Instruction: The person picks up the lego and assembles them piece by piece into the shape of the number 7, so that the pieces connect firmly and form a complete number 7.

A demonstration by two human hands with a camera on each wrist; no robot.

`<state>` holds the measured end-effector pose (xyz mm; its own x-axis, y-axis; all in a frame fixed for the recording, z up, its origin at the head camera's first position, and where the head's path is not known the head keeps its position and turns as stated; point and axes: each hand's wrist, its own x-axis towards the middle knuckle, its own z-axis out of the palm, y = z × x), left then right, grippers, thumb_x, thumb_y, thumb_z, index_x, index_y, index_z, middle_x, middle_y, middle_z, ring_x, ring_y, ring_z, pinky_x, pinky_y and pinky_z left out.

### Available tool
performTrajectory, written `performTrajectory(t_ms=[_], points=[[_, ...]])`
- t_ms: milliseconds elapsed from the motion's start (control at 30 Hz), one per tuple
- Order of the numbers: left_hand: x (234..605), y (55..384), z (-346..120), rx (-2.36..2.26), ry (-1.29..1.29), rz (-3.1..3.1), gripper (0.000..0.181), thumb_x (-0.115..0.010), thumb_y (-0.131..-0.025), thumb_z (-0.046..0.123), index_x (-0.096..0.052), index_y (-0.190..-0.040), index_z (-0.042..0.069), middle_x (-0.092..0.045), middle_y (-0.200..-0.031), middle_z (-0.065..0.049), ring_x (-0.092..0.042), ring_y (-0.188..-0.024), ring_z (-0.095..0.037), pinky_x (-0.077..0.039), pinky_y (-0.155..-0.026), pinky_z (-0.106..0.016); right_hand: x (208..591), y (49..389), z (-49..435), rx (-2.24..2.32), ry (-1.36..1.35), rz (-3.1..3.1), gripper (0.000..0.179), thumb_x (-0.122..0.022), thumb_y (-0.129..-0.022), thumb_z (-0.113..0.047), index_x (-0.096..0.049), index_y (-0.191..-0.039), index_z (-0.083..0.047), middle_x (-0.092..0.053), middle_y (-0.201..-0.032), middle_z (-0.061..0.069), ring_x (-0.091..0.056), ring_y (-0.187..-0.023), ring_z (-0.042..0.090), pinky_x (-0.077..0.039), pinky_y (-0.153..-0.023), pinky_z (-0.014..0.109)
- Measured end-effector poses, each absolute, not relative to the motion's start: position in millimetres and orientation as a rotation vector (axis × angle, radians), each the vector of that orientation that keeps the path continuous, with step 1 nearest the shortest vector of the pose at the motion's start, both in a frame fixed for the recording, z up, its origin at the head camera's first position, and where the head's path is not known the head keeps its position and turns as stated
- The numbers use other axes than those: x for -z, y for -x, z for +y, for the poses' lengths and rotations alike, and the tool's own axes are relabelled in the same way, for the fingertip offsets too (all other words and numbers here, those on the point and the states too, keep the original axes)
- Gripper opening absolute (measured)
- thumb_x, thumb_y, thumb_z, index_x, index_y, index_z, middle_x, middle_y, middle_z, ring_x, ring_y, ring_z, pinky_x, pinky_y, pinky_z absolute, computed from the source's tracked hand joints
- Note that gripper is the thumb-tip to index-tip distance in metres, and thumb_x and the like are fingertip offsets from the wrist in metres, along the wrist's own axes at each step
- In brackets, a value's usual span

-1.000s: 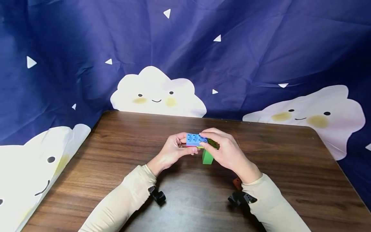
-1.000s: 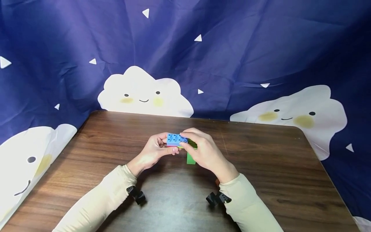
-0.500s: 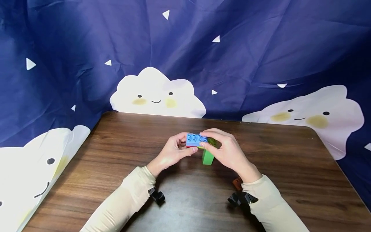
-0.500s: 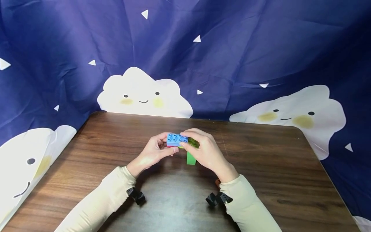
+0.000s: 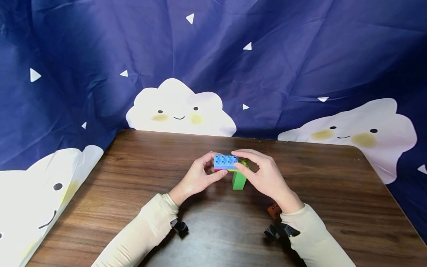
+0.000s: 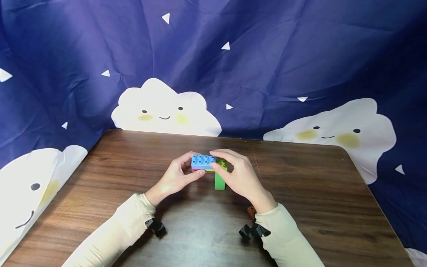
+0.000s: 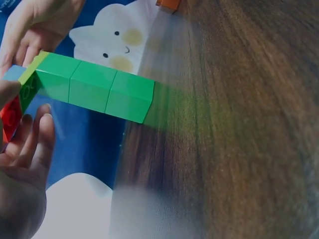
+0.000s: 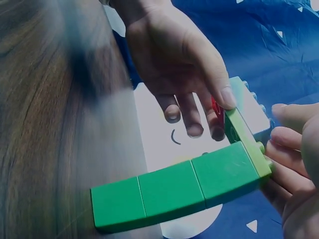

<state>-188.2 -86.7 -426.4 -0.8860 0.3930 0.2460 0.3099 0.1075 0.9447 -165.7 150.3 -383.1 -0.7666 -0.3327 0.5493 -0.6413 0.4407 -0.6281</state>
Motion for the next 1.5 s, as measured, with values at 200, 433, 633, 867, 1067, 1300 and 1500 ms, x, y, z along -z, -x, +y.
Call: performTrajectory(t_ms=[200, 433, 633, 867, 1067, 1300, 1500], points=[[426, 188, -88, -1.930, -0.753, 2.314, 0.050, -0.082, -0.093, 0.005, -0.062, -0.139, 0.002, -0.073, -0.112, -0.018, -0.069, -0.090, -0.010, -0.060, -0.082, -0.021, 383, 163, 160, -1.250, -0.811, -2.284, 0.034, -0.079, -0.095, 0.001, -0.078, -0.128, -0.007, -0.078, -0.129, 0.006, -0.074, -0.120, 0.024, -0.051, -0.105, 0.011], [425, 189, -87, -1.946, -0.804, 2.315, 0.057, -0.082, -0.092, 0.000, -0.056, -0.142, 0.005, -0.072, -0.116, -0.021, -0.071, -0.093, -0.013, -0.059, -0.082, -0.021, 385, 159, 172, -1.249, -0.772, -2.288, 0.036, -0.077, -0.096, 0.003, -0.077, -0.130, -0.008, -0.078, -0.129, 0.005, -0.073, -0.123, 0.019, -0.048, -0.109, 0.010], [424, 188, -86, -1.910, -0.817, 2.350, 0.052, -0.082, -0.092, 0.003, -0.058, -0.138, 0.007, -0.075, -0.113, -0.019, -0.069, -0.089, -0.014, -0.056, -0.078, -0.022, 388, 154, 182, -1.233, -0.722, -2.300, 0.036, -0.077, -0.096, 0.002, -0.078, -0.130, -0.011, -0.079, -0.129, 0.004, -0.071, -0.124, 0.008, -0.047, -0.109, 0.009], [422, 187, -87, -1.849, -0.816, 2.417, 0.045, -0.083, -0.092, 0.006, -0.063, -0.132, 0.008, -0.077, -0.101, -0.013, -0.064, -0.081, -0.013, -0.051, -0.069, -0.021, 395, 147, 201, -1.209, -0.716, -2.293, 0.035, -0.076, -0.094, 0.007, -0.079, -0.125, -0.007, -0.081, -0.121, 0.007, -0.069, -0.118, -0.001, -0.049, -0.104, 0.007], [420, 188, -87, -1.833, -0.817, 2.428, 0.045, -0.083, -0.092, 0.006, -0.063, -0.132, 0.008, -0.077, -0.102, -0.011, -0.063, -0.080, -0.013, -0.050, -0.068, -0.022, 402, 141, 218, -1.148, -0.680, -2.343, 0.032, -0.078, -0.093, 0.007, -0.079, -0.122, -0.006, -0.081, -0.118, 0.007, -0.067, -0.117, -0.010, -0.047, -0.103, 0.005], [421, 187, -87, -1.814, -0.824, 2.445, 0.045, -0.083, -0.092, 0.008, -0.064, -0.132, 0.010, -0.078, -0.102, -0.010, -0.063, -0.079, -0.013, -0.049, -0.067, -0.021, 409, 132, 232, -1.101, -0.662, -2.389, 0.032, -0.079, -0.091, 0.007, -0.080, -0.120, -0.007, -0.082, -0.116, 0.006, -0.065, -0.117, -0.013, -0.046, -0.103, 0.003], [421, 187, -87, -1.796, -0.842, 2.467, 0.044, -0.083, -0.092, 0.009, -0.064, -0.132, 0.010, -0.077, -0.100, -0.009, -0.062, -0.078, -0.012, -0.049, -0.067, -0.021, 415, 125, 245, -1.085, -0.686, -2.413, 0.035, -0.080, -0.090, 0.008, -0.081, -0.119, -0.012, -0.081, -0.115, 0.001, -0.067, -0.114, -0.011, -0.046, -0.101, 0.003]])
